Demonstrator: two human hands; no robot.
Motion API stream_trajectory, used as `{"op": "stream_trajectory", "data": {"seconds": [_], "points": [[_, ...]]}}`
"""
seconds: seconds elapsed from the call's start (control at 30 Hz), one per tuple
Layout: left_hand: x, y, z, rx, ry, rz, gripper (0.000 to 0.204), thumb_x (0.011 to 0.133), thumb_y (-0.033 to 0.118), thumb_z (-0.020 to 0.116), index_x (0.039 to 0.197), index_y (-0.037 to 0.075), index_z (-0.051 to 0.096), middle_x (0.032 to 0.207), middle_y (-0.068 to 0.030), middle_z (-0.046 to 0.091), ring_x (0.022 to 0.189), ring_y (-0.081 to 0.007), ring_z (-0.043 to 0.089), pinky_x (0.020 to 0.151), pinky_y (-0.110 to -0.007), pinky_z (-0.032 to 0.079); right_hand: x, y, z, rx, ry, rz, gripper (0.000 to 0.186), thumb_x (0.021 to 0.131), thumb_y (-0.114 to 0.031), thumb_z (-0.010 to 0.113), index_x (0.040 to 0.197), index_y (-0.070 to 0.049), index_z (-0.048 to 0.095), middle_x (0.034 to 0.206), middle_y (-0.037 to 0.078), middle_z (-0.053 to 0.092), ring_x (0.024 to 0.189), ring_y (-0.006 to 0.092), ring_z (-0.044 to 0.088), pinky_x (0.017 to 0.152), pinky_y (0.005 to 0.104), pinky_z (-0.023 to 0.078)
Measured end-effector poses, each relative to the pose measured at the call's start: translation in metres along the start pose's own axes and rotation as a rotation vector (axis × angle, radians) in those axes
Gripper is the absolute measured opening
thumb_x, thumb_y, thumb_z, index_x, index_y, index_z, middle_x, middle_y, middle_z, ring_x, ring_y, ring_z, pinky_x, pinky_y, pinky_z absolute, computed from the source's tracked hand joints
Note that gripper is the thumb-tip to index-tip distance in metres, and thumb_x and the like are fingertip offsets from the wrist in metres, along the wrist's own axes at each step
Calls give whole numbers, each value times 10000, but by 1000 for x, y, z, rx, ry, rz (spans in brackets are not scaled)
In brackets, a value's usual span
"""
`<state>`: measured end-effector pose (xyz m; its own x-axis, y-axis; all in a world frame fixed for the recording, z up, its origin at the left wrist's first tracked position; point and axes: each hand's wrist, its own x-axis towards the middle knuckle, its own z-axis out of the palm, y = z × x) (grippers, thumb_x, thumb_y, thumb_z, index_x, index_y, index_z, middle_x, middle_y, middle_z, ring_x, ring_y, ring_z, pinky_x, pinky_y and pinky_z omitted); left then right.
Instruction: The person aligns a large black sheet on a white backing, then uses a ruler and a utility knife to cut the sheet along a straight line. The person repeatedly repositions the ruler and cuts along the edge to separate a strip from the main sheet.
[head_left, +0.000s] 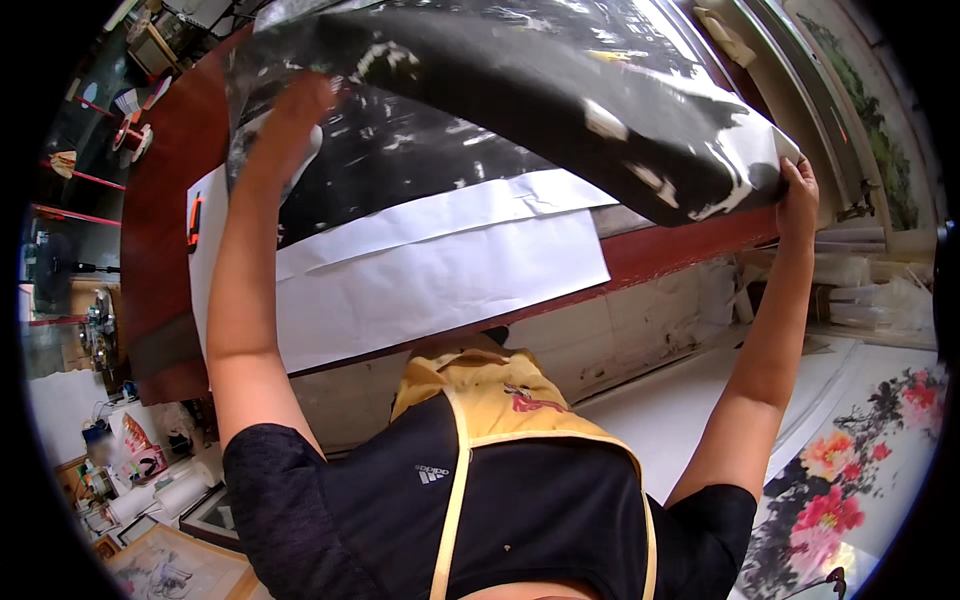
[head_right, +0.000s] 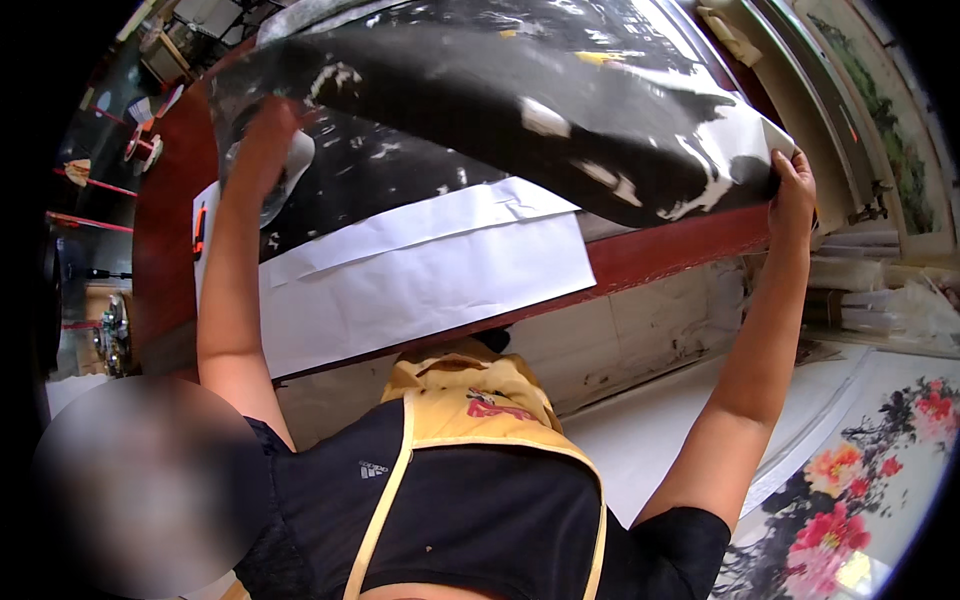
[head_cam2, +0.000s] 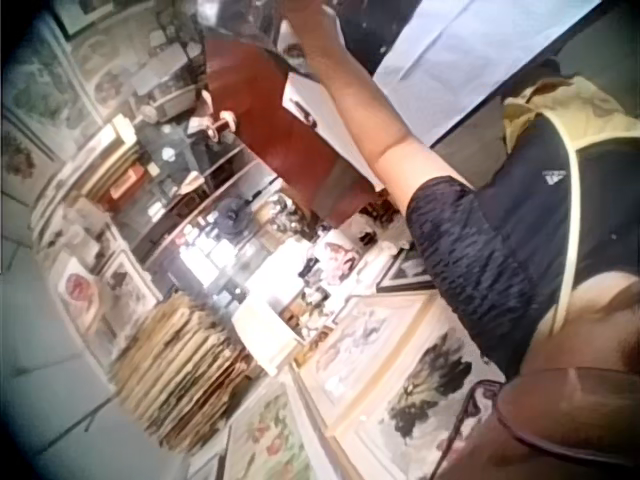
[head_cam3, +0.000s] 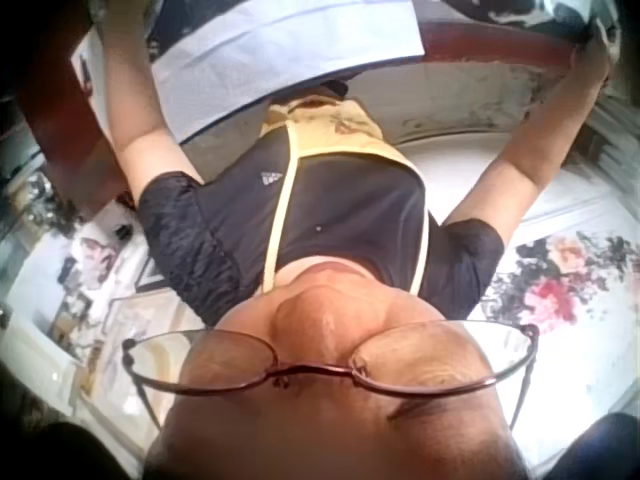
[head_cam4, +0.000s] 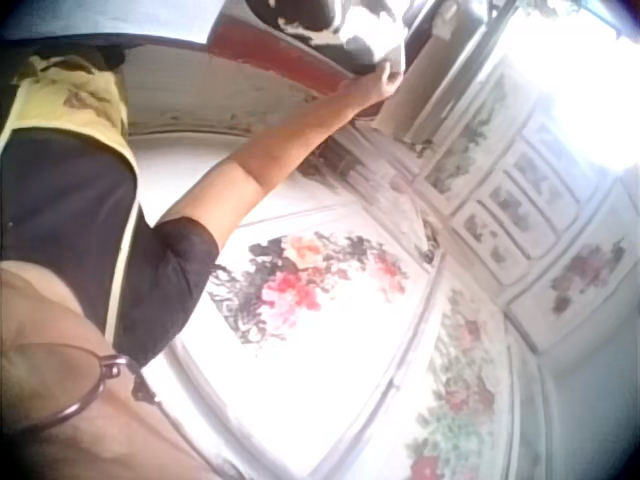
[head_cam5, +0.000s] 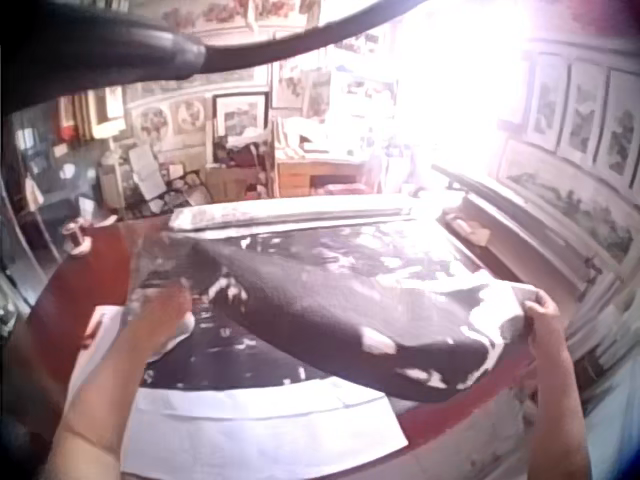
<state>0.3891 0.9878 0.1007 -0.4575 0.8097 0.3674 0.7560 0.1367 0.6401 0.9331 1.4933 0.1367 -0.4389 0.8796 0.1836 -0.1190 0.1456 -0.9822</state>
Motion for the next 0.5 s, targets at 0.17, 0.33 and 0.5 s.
{"op": "stream_trajectory", "data": {"seconds": [0.17, 0.33, 0.5], "points": [[-100, 24, 100, -380, -332, -504, 508, 941, 252, 725, 1393, 76, 572, 1444, -85, 531, 1280, -197, 519, 1048, -365, 440, 84, 13, -18, -193, -82, -7, 289, 961, -104, 643, 1229, -5, 607, 1109, 60, 671, 972, 131, 627, 911, 265, 485], [-195, -18, 181, -321, 444, -1044, 559, 911, 203, 739, 1383, -20, 537, 1366, -139, 581, 1206, -205, 569, 1021, -354, 456, 149, 47, -23, -186, -207, -16, 371, 971, -129, 651, 1323, -26, 591, 1156, 62, 667, 1061, 145, 602, 978, 270, 441], [-227, -36, 185, -693, 1092, -1254, 742, 849, 25, 698, 1462, 24, 279, 1357, -183, 439, 1157, -274, 525, 854, -461, 508, 181, 146, -53, -436, -111, -98, 458, 956, -184, 675, 1373, -29, 569, 1233, 86, 660, 1131, 190, 594, 1000, 304, 438]]}}
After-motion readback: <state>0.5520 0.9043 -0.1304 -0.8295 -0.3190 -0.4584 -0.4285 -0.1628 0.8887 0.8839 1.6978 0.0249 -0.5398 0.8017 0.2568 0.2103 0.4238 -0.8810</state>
